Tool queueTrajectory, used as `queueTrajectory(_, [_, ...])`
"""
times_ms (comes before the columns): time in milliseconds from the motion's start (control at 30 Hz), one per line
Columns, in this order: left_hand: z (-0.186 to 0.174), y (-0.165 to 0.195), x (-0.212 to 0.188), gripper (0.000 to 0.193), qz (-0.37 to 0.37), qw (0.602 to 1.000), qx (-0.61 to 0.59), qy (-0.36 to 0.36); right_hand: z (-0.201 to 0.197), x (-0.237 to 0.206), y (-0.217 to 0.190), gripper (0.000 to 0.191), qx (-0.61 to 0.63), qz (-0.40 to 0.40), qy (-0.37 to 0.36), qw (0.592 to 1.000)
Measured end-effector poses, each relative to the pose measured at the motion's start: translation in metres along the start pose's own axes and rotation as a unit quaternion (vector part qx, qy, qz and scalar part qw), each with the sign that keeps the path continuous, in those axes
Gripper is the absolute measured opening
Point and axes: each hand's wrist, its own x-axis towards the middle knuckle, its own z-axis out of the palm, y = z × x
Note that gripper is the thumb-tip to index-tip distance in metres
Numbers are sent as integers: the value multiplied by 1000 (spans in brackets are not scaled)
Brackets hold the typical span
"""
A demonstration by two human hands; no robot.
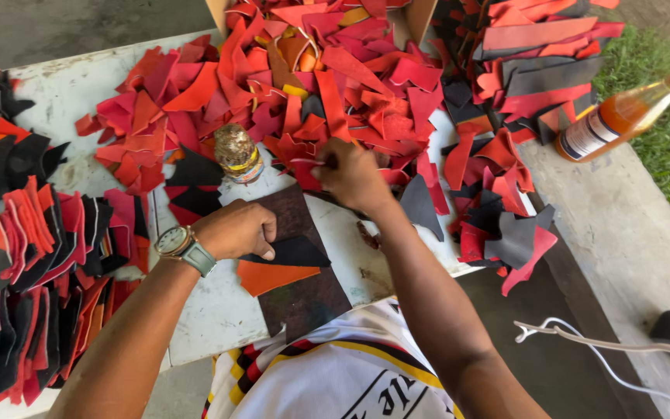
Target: The person sits at a table covered with red, black and orange foam scraps and assembles a mosaic on a dark rectangular board, picking scraps one at a time and pressing them onto the board. They occasionally trim a scrap with scissors and dip pieces into a jar of glue before placing them.
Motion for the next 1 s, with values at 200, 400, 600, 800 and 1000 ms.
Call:
queueTrajectory(200, [-5,-4,5,31,4,1000,-7,3,-53,7,10,22,197,113,-38,973])
queueTrajectory(400, [-4,-7,8,31,15,1000,-6,7,-67,5,4,40,140,54,-8,989])
queueTrajectory(600, [-2,-8,5,31,4,1000,-15,2,-163,-22,26,35,-204,106,-6,973])
queueTrajectory(800, [1,-7,1,31,21,1000,-18,8,-156,-48,73,65,-370,30,-141,918])
queueTrajectory(1000, [-4,-13,7,31,19,1000,-8,20,-157,-28,85,36,-259,219,-103,935])
